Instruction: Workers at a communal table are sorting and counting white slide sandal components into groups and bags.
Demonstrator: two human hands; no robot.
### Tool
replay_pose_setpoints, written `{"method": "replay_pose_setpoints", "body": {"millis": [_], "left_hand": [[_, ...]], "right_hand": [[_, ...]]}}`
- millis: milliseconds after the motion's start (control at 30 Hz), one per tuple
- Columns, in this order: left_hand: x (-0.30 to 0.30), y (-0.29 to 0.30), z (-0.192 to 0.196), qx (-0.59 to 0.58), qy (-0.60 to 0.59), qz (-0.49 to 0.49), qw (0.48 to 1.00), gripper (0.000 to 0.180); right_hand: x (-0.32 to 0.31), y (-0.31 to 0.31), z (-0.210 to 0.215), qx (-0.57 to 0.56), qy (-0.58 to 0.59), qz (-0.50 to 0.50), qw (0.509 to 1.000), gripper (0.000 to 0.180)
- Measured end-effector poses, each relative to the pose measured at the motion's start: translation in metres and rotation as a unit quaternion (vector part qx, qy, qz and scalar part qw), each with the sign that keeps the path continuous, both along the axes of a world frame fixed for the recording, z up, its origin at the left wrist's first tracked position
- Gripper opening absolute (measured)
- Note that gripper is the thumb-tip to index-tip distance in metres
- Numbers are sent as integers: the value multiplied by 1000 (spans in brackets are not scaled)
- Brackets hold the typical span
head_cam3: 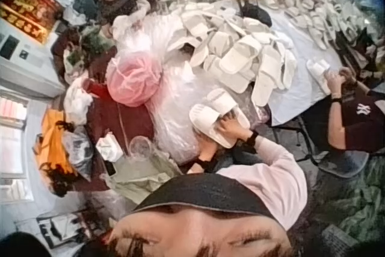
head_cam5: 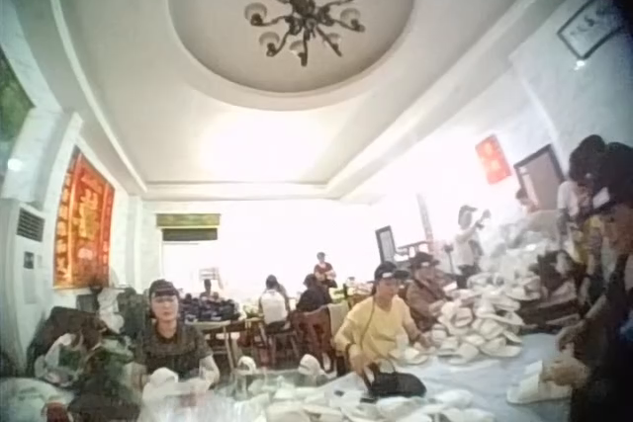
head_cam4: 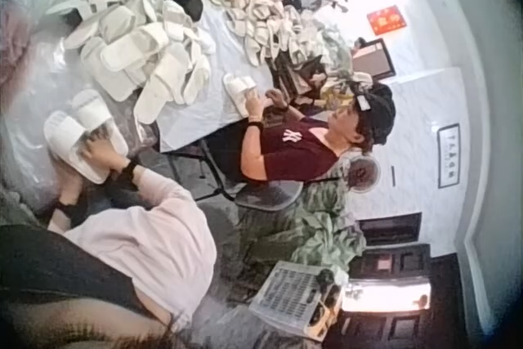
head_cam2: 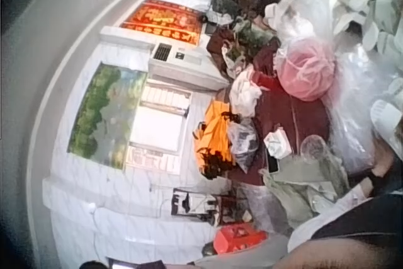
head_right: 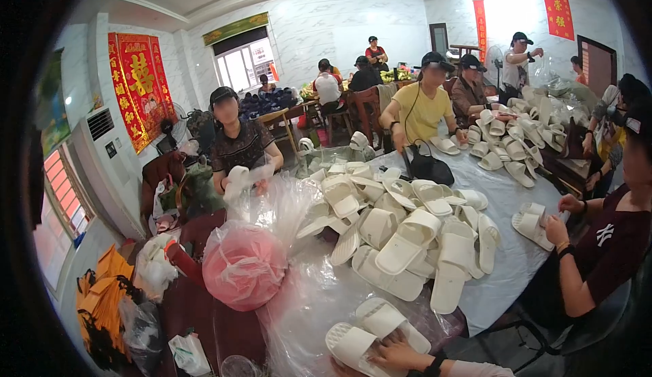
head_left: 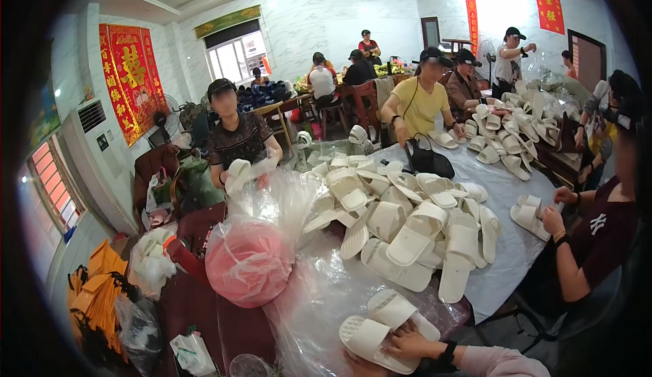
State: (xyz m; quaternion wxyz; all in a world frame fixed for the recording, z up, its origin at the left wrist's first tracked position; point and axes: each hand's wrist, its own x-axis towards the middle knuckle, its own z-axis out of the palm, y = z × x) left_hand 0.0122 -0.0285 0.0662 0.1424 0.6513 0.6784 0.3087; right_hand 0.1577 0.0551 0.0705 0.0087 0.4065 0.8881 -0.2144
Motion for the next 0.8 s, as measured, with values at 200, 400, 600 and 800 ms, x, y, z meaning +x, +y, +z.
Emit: {"method": "replay_pose_setpoints", "body": {"millis": [200,400,600,800], "left_hand": [[5,5,-12,-62,35,-16,997,69],[-6,2,-62,-42,80,-17,996,69],[3,5,47,5,100,86,991,80],[-14,7,-6,-80,178,-26,980,79]], "right_hand": [[7,5,-4,14,19,10,1000,72],[1,4,-24,-10,62,-8,998,63],[-7,8,-1,59,115,26,991,68],[-9,23,25,-106,262,-33,959,43]]}}
